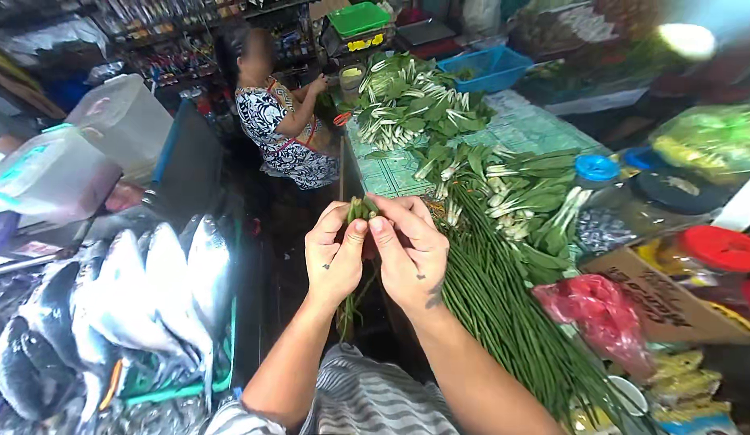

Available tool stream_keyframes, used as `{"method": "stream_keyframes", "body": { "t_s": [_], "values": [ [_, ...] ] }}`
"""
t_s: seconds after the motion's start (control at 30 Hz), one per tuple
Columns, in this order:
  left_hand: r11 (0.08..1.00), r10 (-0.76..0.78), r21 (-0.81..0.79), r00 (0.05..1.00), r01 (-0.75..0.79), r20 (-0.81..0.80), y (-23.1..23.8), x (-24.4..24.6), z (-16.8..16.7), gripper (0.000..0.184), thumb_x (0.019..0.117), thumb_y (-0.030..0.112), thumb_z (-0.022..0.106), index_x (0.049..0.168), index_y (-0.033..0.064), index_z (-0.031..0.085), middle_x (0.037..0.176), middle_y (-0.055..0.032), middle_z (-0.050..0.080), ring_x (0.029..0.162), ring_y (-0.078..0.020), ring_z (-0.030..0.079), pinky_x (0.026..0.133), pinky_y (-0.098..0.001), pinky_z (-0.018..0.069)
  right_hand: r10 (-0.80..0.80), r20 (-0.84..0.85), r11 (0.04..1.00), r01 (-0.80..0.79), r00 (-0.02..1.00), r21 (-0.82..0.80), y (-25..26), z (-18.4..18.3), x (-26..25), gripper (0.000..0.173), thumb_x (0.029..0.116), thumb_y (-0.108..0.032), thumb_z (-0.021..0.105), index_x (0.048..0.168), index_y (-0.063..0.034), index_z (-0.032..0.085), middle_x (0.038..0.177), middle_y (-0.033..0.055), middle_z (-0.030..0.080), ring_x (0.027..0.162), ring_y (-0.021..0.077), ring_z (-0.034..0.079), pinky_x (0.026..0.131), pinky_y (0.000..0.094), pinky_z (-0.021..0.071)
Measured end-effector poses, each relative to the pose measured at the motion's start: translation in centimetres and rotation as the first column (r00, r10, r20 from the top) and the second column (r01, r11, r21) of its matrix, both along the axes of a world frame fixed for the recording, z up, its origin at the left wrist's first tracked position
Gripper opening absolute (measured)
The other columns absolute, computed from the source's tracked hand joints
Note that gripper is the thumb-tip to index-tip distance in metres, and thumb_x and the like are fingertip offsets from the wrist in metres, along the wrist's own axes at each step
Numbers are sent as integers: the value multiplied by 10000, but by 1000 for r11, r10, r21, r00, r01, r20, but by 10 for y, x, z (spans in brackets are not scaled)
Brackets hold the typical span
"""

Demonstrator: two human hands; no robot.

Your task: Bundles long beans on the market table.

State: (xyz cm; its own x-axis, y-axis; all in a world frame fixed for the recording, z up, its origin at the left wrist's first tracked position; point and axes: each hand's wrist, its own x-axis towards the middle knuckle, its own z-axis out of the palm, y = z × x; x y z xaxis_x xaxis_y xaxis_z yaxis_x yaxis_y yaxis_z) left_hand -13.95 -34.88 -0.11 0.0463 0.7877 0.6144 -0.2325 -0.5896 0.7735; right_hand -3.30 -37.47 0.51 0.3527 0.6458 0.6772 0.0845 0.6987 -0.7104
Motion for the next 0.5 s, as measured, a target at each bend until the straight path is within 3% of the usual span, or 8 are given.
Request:
{"method": "stream_keyframes", "body": {
  "t_s": [0.13,0.23,0.4,0.5],
  "values": [
    [995,-97,-33,993,99,68,-4,12,3,139,1008,144,651,1037,20,708,920,-76,656,638,-104,617,546,-245,565,0,-52,999,2,999,50,-4,3,9,215,951,-78,717,1156,-40,771,988,62,630,801,127,623,641,232,572],
    [993,-106,-36,992,109,74,-6,21,3,137,1009,137,649,1048,22,712,930,-81,671,674,-111,629,588,-251,572,-43,-61,998,45,997,34,-5,3,13,162,979,-102,679,1109,-43,754,995,55,625,807,135,635,643,248,581],
    [998,-60,-18,997,59,-46,-6,26,2,146,1015,110,627,1054,6,722,959,-81,692,776,-133,662,688,-277,591,-88,-48,996,86,995,-35,-6,3,17,170,1023,-132,586,1097,-52,717,1020,43,617,861,139,631,674,267,569],
    [998,-57,11,992,59,-116,-5,26,1,145,1020,84,600,1012,-2,716,954,-79,673,776,-137,657,682,-278,593,-68,-75,995,62,995,-83,-7,4,20,163,1025,-135,575,1081,-57,707,986,41,607,797,133,619,623,261,556]
  ]
}}
